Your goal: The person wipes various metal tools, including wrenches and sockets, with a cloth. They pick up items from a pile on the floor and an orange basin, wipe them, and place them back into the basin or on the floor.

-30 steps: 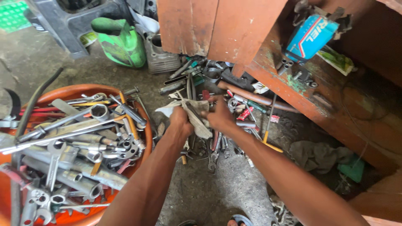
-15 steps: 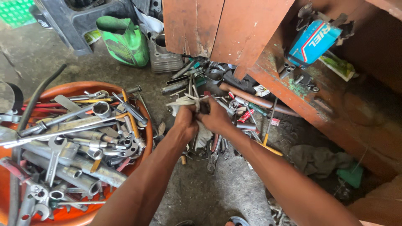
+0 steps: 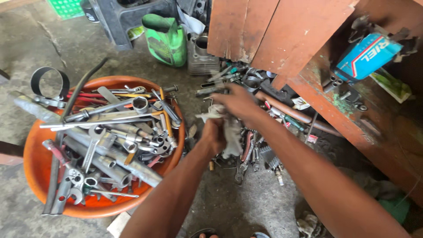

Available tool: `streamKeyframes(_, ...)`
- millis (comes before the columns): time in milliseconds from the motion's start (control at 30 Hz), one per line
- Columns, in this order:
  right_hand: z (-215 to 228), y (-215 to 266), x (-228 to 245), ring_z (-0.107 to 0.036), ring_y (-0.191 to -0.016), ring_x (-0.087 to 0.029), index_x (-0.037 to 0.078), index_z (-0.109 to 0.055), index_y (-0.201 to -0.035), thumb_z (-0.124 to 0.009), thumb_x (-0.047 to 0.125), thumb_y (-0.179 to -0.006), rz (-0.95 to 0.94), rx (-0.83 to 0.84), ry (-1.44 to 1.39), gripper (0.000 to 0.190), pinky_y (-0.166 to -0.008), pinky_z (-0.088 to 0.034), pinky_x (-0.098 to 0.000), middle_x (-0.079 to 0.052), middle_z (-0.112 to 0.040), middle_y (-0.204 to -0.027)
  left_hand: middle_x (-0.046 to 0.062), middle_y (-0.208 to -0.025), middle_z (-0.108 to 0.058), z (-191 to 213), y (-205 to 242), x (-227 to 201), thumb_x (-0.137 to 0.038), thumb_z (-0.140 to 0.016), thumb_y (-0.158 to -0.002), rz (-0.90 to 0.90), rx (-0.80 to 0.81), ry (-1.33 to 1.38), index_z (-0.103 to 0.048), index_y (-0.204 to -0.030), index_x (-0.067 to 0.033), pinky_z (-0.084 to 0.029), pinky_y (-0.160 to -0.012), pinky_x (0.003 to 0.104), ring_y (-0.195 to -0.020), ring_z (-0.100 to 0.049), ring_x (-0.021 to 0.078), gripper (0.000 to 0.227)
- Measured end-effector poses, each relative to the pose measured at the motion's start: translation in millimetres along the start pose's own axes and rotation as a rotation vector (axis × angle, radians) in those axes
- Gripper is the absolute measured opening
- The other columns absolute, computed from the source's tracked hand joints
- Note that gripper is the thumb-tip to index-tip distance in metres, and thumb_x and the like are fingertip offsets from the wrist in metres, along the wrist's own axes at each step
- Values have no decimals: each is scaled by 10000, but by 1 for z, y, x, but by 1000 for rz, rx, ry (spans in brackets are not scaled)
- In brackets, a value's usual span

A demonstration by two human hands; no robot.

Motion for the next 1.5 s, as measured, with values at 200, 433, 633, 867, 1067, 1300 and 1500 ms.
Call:
streamKeyframes(200,-61,1,93,-690,-947,-176,104,-672,-1272,-716,242,-947,444,204,228,356,-860,-573,-343,-58,-716,-1098,144,-991,-711,-45,22,0,-263,-536,-798,88,291,4,-633,-1134,-66,-528,-857,565,-866,-677,322,402)
streamKeyframes(433,33,-33,46,-731,-956,-167,92,-758,-1101,-755,229,-866,505,51,548,272,-878,-563,-341,-69,-773,-1011,168,-1125,-697,-24,28,-44,-274,-444,-872,35,146,-119,-627,-1220,-47,-516,-983,537,-1009,-679,331,453)
streamKeyframes(633,79,-38,-56,-731,-971,-324,127,-727,-1153,-700,256,-870,210,91,1052,312,-874,-555,-446,-149,-755,-1040,112,-1104,-690,-46,40,-104,-465,-390,-924,-112,-5,-90,-647,-1193,-120,-469,-965,549,-1039,-635,315,508)
streamKeyframes(867,56,-6,-98,-678,-1110,-348,176,-736,-1172,-702,303,-830,13,297,1222,366,-960,-531,-472,-138,-734,-1159,82,-1165,-689,-36,47,-143,-373,-591,-993,-277,360,-73,-639,-1205,-123,-511,-1067,484,-1137,-641,283,331)
streamKeyframes(1067,37,0,-93,-666,-1112,-375,117,-672,-1167,-756,391,-805,-61,142,1177,462,-944,-535,-495,-182,-701,-1148,110,-1125,-727,-18,46,-134,-294,-709,-899,-220,278,18,-660,-1154,-80,-585,-1002,442,-1050,-706,264,337)
streamKeyframes(1300,23,-12,-95,-671,-1077,-425,142,-635,-1226,-645,322,-888,-4,32,1103,383,-916,-527,-535,-216,-709,-1117,138,-1105,-730,-6,28,-137,-305,-653,-1006,-209,309,3,-687,-1152,-26,-606,-909,427,-985,-716,263,317)
streamKeyframes(1500,35,-57,-106,-673,-1121,-374,146,-696,-1169,-732,374,-826,-14,-90,940,413,-970,-523,-483,-176,-706,-1186,134,-1028,-741,-6,26,-132,-230,-612,-1005,-146,114,-159,-698,-1082,-15,-607,-870,447,-912,-717,257,244)
Point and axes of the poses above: each hand's wrist, its own y-axis away from the middle knuckle, its own z-axis out of the back of the hand, x = y × z, the point moved 6 cm from there along -y, towards the middle knuckle
